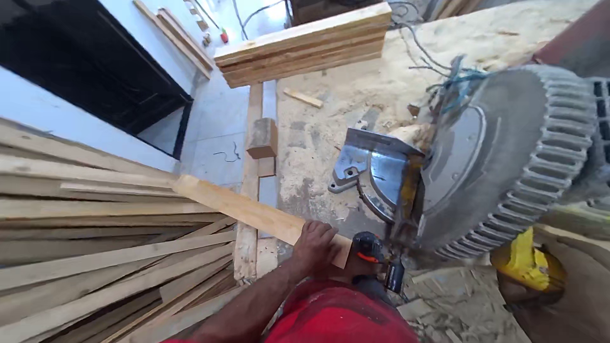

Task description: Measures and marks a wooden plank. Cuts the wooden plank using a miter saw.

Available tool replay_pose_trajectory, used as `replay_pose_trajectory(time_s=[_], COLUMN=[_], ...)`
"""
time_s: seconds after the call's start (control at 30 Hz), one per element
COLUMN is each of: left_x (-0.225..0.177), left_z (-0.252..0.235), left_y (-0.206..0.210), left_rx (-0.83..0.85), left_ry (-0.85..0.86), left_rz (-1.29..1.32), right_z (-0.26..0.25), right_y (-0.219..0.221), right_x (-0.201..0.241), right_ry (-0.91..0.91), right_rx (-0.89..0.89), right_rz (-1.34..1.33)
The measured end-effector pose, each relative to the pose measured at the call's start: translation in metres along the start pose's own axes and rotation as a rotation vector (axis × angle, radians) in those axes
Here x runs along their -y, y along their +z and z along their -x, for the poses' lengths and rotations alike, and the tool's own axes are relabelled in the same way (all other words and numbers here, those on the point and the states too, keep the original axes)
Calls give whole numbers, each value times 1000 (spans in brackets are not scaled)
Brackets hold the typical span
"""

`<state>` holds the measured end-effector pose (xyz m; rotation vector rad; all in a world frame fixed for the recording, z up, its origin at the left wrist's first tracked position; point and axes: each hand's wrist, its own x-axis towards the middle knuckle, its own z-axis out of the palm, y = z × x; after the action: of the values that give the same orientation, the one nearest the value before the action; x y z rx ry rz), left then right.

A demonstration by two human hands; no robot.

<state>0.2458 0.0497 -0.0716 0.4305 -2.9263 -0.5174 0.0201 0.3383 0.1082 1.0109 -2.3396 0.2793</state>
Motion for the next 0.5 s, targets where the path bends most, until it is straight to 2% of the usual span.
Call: replay_pose_trajectory(time_s=[0.1,0.3,0.37,0.43,0.47,0.5], left_x=[-10,-23,-30,-35,-35,-34], left_z=[11,18,15,8,5,1], left_y=[2,10,9,-6,-14,-20], left_rx=[-47,-37,72,262,312,288], left_ry=[84,203,254,221,189,171], left_rz=[43,92,269,489,577,642], right_z=[-2,-5,-5,-7,-8,-10], right_y=[-4,-1,0,-1,-2,-3], right_x=[1,11,11,13,15,17], right_ry=[41,66,71,76,79,74], right_rx=[22,-112,-118,-123,-127,-143], right_rz=[9,40,55,61,63,76])
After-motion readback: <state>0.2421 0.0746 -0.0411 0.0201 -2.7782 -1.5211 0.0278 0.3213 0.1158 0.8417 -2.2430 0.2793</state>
